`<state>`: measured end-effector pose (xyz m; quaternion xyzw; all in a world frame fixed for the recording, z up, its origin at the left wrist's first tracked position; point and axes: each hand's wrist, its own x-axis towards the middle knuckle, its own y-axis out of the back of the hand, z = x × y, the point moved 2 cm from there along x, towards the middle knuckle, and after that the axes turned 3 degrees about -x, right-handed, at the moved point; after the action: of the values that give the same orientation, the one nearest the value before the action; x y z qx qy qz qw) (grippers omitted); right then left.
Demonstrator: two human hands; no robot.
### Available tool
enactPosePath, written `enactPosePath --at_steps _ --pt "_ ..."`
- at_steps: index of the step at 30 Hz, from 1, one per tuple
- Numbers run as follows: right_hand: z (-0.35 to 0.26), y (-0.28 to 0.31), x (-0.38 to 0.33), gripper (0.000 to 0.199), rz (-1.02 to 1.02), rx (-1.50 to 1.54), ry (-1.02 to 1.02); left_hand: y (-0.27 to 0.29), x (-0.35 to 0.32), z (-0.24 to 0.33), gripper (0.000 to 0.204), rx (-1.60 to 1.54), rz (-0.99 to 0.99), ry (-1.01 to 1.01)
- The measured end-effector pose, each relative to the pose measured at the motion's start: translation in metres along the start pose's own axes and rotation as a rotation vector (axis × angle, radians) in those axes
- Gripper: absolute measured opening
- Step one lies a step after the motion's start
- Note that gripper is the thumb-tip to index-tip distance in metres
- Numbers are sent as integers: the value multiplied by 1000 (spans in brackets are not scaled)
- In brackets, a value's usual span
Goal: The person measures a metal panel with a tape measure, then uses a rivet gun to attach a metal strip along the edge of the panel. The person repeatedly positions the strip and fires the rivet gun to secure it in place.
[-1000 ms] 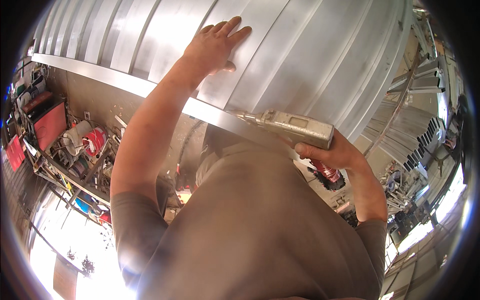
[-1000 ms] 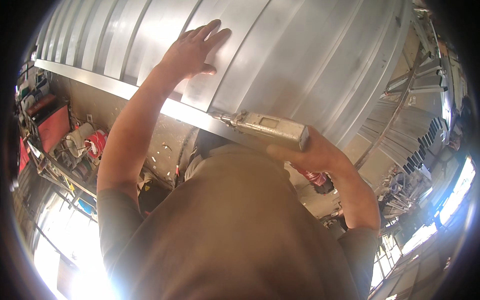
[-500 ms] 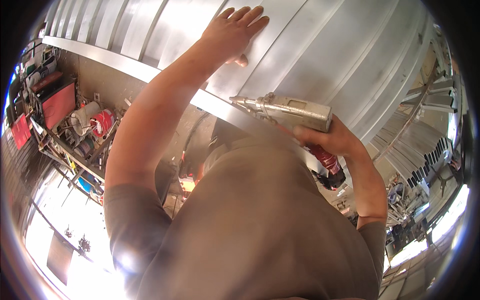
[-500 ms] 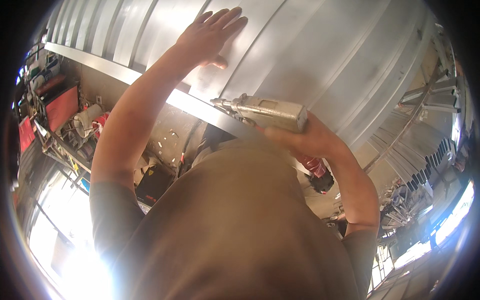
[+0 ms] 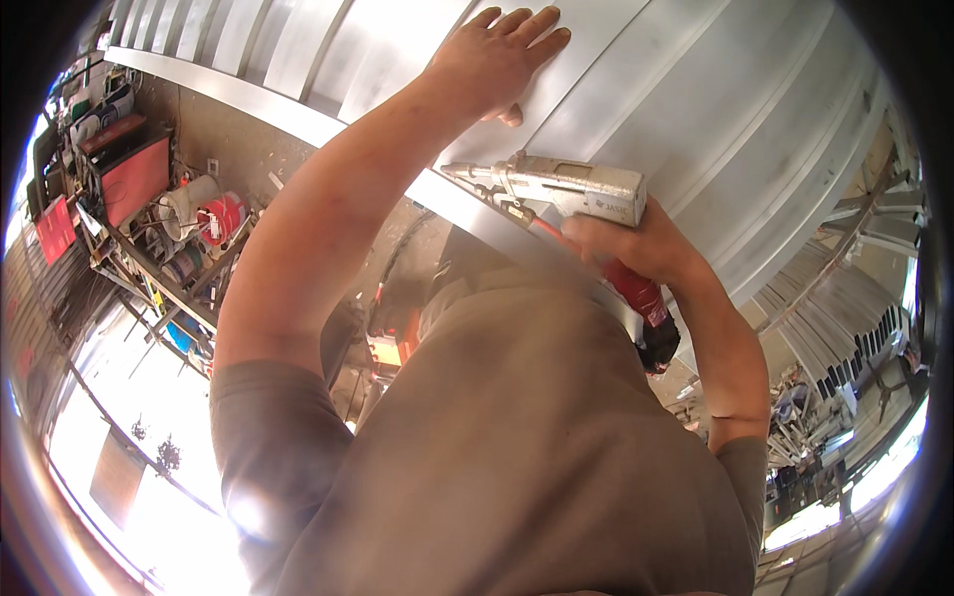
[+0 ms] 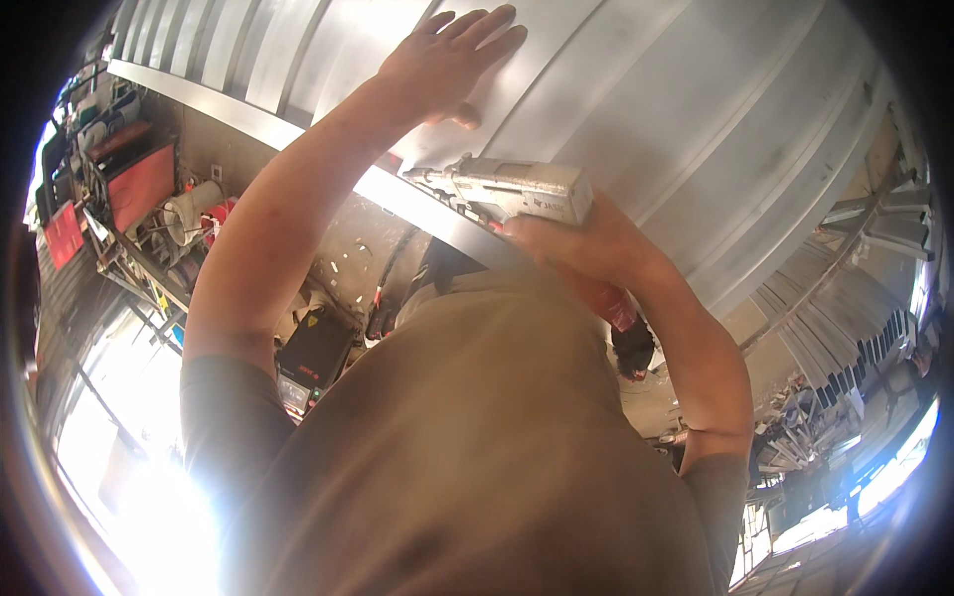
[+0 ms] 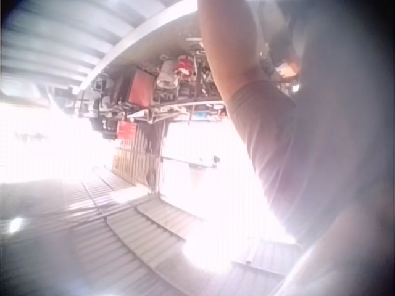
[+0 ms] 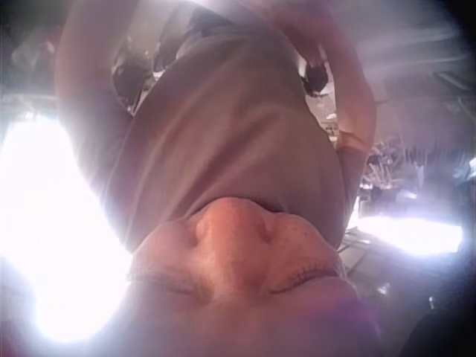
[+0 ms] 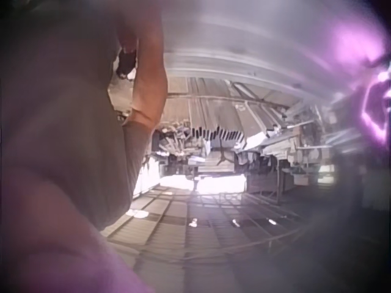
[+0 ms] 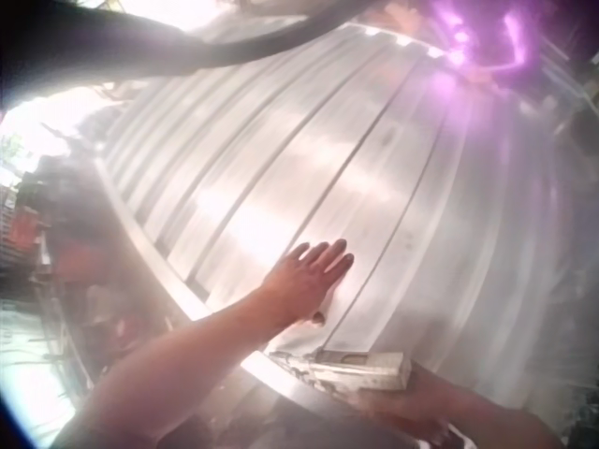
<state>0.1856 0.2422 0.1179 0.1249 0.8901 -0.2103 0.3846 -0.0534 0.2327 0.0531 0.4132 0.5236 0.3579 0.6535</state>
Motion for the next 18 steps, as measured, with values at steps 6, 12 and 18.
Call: enactPosePath --at_steps 6,12,18 --pt "5 -2 11 43 21 0 32 9 1 1 120 -65 -115 24" --pt "8 -2 16 55 9 -35 4 24 -11 5 118 -61 -70 9" --pt "8 -3 15 55 12 -17 12 20 -4 5 118 -69 -130 27"
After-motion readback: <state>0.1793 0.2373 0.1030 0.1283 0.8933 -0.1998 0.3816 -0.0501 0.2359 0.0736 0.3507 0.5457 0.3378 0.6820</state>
